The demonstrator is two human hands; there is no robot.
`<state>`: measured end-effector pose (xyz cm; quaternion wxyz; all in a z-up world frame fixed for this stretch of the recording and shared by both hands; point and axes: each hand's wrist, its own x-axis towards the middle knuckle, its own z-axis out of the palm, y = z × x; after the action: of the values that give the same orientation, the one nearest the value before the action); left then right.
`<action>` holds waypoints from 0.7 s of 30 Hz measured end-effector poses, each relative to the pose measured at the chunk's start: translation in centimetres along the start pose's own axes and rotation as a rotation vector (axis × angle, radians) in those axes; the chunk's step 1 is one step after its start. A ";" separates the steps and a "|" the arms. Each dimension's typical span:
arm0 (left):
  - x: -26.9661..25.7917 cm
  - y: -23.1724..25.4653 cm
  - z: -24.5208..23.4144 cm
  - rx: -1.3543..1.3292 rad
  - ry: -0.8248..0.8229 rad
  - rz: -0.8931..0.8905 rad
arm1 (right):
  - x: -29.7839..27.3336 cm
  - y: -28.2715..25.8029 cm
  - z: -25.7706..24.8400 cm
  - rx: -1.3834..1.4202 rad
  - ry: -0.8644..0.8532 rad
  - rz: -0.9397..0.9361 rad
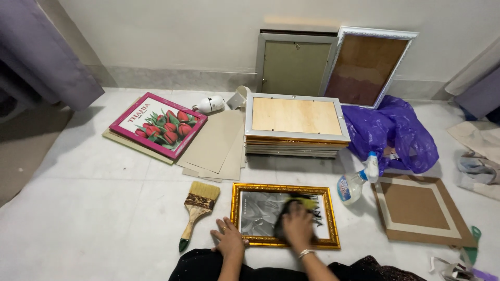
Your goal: Cleaning and dusting picture frames using a spray bottle, cloth, and brush.
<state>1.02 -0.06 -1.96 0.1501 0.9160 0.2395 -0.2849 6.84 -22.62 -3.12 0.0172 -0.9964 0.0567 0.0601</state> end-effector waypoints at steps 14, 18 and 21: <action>1.1 -0.4 1.3 -0.054 0.031 -0.024 | 2.2 -10.8 -3.5 0.044 -0.031 -0.577; 0.4 -0.5 0.9 -0.062 0.034 -0.010 | 2.6 -6.6 -5.6 -0.043 -0.143 -0.403; 0.1 -0.2 -0.3 -0.049 -0.027 -0.018 | 3.3 -0.9 -3.1 0.013 0.029 -0.316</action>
<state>1.13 0.26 -1.76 0.1730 0.9059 0.2526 -0.2927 10.58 -22.21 -0.38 0.0322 -0.9936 -0.1003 0.0419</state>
